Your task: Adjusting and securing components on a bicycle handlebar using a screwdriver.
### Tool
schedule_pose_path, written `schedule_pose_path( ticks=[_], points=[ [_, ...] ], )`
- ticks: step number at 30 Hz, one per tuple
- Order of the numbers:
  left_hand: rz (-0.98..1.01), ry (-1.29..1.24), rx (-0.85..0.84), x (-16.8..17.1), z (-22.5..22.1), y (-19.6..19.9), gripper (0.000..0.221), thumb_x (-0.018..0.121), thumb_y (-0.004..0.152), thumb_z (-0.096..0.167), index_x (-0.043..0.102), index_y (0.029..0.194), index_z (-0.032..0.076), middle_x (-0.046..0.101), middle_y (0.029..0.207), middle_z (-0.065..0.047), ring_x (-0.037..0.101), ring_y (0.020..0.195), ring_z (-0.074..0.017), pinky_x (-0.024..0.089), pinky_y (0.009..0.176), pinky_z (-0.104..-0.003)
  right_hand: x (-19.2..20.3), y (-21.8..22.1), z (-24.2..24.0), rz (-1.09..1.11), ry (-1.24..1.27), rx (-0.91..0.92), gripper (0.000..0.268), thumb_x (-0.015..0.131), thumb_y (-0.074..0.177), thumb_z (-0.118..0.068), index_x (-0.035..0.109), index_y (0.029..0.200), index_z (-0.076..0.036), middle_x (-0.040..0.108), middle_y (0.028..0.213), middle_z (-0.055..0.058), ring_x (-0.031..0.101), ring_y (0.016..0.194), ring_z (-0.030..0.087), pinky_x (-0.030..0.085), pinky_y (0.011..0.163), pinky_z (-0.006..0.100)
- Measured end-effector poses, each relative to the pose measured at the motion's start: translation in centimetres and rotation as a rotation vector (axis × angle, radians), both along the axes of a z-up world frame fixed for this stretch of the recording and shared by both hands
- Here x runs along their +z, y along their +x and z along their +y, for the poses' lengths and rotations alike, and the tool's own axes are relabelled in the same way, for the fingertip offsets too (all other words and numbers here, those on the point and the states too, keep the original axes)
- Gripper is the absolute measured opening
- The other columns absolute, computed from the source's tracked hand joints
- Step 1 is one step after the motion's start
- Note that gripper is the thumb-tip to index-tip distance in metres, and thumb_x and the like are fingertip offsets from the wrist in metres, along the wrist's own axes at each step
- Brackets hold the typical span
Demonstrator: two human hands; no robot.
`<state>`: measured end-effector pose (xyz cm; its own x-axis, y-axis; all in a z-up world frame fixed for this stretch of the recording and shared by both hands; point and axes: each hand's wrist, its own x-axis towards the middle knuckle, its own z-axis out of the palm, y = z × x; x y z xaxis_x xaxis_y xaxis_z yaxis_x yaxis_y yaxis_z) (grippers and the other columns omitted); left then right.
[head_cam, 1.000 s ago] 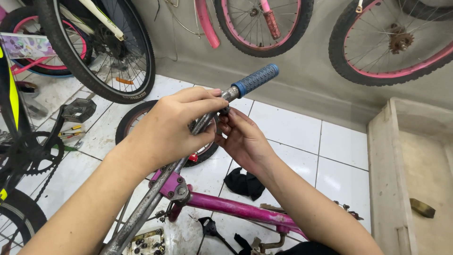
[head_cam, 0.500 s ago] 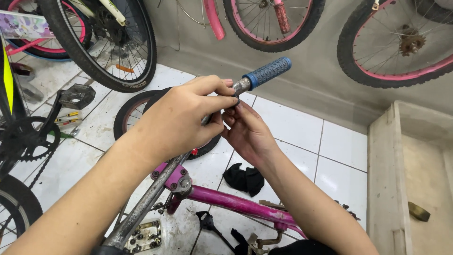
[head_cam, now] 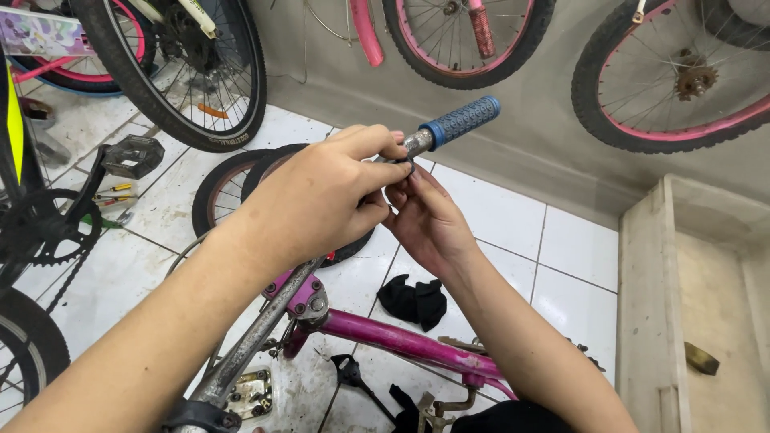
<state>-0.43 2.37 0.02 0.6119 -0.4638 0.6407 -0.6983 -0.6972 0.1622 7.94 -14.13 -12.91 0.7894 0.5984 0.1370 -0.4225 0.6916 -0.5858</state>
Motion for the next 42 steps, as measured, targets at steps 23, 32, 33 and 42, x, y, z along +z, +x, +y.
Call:
schedule_pose_path(
  ticks=[23,32,33,42],
  points=[
    [0.008,-0.036,0.004,0.2,-0.3,-0.1,0.032,0.070,0.071,-0.005,0.074,0.102,-0.002,0.067,0.113,-0.009,0.066,0.099,-0.0261,0.055,0.082,-0.036,-0.2,-0.2,0.0,0.075,-0.012,-0.052,0.012,0.063,0.100,-0.011,0.066,0.109,-0.003,0.064,0.090,0.004,0.059,0.081,0.008,0.052,0.094,0.029],
    [-0.014,0.030,0.096,0.4,-1.0,0.3,0.003,0.069,0.081,0.000,0.069,0.083,0.001,0.063,0.096,-0.005,0.061,0.082,-0.0234,0.054,0.075,-0.038,-0.6,0.3,0.1,0.102,-0.002,-0.070,0.019,0.064,0.098,-0.005,0.064,0.116,0.001,0.069,0.093,0.007,0.067,0.086,0.010,0.056,0.097,0.028],
    [-0.019,0.027,0.099,0.3,-1.1,0.4,0.002,0.068,0.083,0.001,0.069,0.084,0.001,0.062,0.095,-0.005,0.060,0.081,-0.0236,0.053,0.072,-0.038,-0.7,0.3,0.2,0.102,0.005,-0.037,0.011,0.063,0.099,-0.006,0.066,0.108,-0.001,0.067,0.088,0.005,0.065,0.081,0.010,0.056,0.096,0.030],
    [-0.128,0.235,0.185,0.3,-1.6,1.0,0.007,0.069,0.075,0.002,0.065,0.080,0.005,0.060,0.100,-0.006,0.057,0.079,-0.0218,0.056,0.064,-0.035,-0.6,0.5,-0.4,-0.029,-0.040,-0.083,0.020,0.066,0.097,-0.006,0.067,0.117,-0.003,0.067,0.090,0.006,0.065,0.093,0.013,0.048,0.114,0.039]
  ],
)
